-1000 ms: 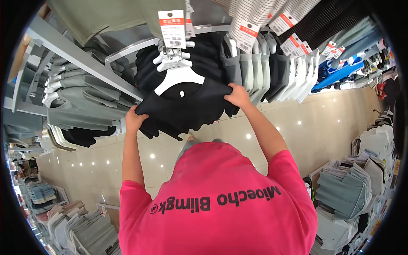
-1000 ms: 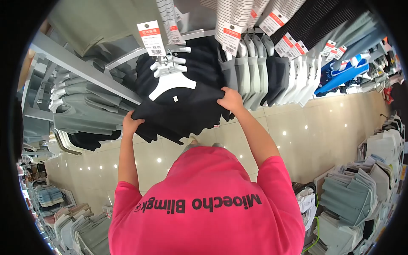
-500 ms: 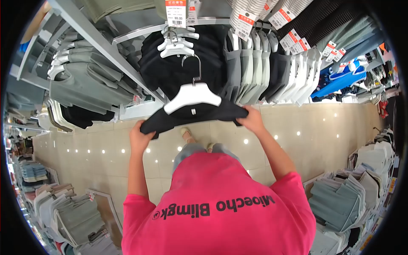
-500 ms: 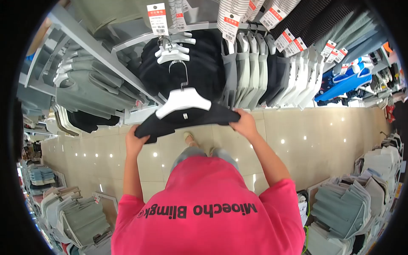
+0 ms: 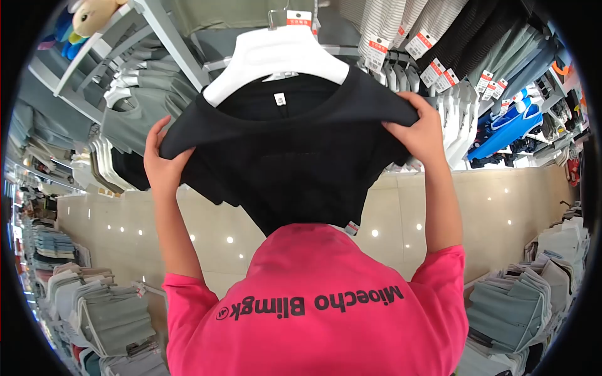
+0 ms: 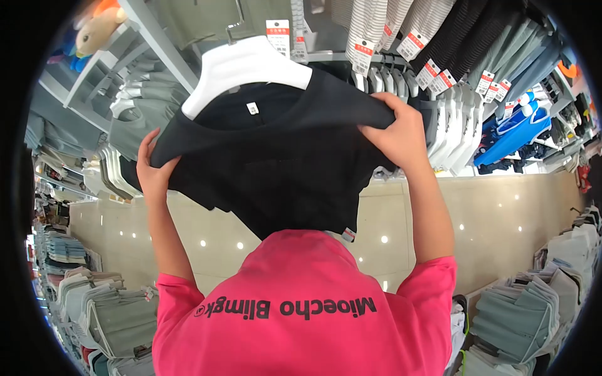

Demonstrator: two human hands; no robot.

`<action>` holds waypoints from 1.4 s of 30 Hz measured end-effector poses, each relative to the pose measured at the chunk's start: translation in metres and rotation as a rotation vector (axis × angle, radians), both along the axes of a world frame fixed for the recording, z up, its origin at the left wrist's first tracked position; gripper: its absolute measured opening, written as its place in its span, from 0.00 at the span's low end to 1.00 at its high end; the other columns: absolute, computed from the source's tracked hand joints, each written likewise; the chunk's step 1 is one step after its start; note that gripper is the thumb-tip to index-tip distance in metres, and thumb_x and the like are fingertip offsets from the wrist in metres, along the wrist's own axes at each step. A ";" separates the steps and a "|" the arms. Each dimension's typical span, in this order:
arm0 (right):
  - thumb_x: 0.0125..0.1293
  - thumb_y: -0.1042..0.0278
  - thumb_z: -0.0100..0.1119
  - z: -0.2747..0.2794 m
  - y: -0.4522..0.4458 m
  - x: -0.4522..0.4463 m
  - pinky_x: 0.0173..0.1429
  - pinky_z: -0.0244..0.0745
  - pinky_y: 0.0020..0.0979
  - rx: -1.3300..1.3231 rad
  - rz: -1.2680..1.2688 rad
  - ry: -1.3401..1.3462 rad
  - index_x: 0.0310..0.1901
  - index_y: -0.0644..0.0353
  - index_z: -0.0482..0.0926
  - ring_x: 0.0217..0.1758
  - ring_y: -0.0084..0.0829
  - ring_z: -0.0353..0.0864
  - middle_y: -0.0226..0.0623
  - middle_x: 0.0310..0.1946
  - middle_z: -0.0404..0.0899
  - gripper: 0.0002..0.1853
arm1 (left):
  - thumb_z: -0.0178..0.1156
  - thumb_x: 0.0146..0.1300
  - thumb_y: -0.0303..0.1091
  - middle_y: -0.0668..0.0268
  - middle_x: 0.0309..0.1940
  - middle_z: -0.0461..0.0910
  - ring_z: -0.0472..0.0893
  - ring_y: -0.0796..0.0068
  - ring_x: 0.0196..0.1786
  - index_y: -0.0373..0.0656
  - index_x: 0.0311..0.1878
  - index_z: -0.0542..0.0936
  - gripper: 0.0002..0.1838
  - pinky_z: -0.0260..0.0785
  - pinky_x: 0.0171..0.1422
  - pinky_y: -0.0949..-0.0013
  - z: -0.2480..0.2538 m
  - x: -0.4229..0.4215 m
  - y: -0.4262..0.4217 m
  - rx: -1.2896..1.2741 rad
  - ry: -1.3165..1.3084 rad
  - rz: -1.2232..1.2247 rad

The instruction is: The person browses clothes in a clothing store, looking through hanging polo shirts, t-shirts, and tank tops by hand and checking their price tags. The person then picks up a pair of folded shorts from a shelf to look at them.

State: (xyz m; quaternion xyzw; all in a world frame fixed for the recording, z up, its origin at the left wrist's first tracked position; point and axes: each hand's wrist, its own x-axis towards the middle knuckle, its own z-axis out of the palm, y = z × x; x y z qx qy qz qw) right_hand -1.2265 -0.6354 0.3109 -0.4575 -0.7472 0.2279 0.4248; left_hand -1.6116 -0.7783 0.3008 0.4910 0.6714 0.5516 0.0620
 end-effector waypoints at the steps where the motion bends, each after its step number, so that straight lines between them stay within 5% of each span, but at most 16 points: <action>1: 0.40 0.68 0.69 0.004 0.004 -0.004 0.45 0.74 0.29 0.019 -0.008 -0.004 0.43 0.64 0.78 0.36 0.32 0.82 0.42 0.33 0.81 0.24 | 0.68 0.37 0.21 0.63 0.36 0.78 0.78 0.74 0.41 0.44 0.55 0.73 0.35 0.69 0.49 0.73 0.010 -0.007 0.000 0.029 0.037 -0.011; 23: 0.39 0.66 0.68 0.082 0.017 -0.007 0.44 0.73 0.30 0.339 -0.047 -0.059 0.44 0.63 0.77 0.37 0.35 0.80 0.41 0.33 0.80 0.25 | 0.70 0.39 0.24 0.66 0.40 0.76 0.75 0.75 0.43 0.38 0.48 0.74 0.28 0.66 0.52 0.73 0.074 -0.015 0.013 0.134 0.028 -0.104; 32: 0.39 0.65 0.69 0.090 0.031 0.013 0.44 0.73 0.33 0.261 -0.057 -0.129 0.42 0.61 0.76 0.38 0.38 0.80 0.42 0.33 0.80 0.24 | 0.71 0.38 0.25 0.65 0.40 0.78 0.77 0.74 0.44 0.39 0.50 0.75 0.30 0.67 0.52 0.71 0.087 -0.006 0.052 0.176 0.177 -0.189; 34: 0.39 0.66 0.70 0.084 0.037 0.017 0.45 0.71 0.29 0.252 -0.057 -0.149 0.44 0.61 0.75 0.37 0.32 0.78 0.39 0.32 0.78 0.26 | 0.71 0.38 0.26 0.64 0.39 0.79 0.77 0.73 0.42 0.39 0.50 0.75 0.30 0.68 0.51 0.70 0.088 -0.006 0.060 0.103 0.218 -0.179; 37: 0.38 0.64 0.70 0.081 0.040 0.021 0.46 0.72 0.34 0.217 -0.101 -0.164 0.44 0.62 0.76 0.40 0.40 0.79 0.44 0.35 0.80 0.27 | 0.70 0.39 0.26 0.63 0.38 0.79 0.78 0.73 0.41 0.39 0.50 0.75 0.29 0.69 0.50 0.70 0.089 0.001 0.066 0.065 0.213 -0.207; 42: 0.37 0.67 0.66 0.083 0.054 0.029 0.47 0.72 0.34 0.183 -0.052 -0.206 0.45 0.65 0.75 0.41 0.42 0.79 0.47 0.36 0.79 0.28 | 0.70 0.38 0.25 0.63 0.38 0.79 0.78 0.72 0.41 0.40 0.49 0.75 0.28 0.69 0.49 0.70 0.087 0.007 0.072 0.057 0.224 -0.181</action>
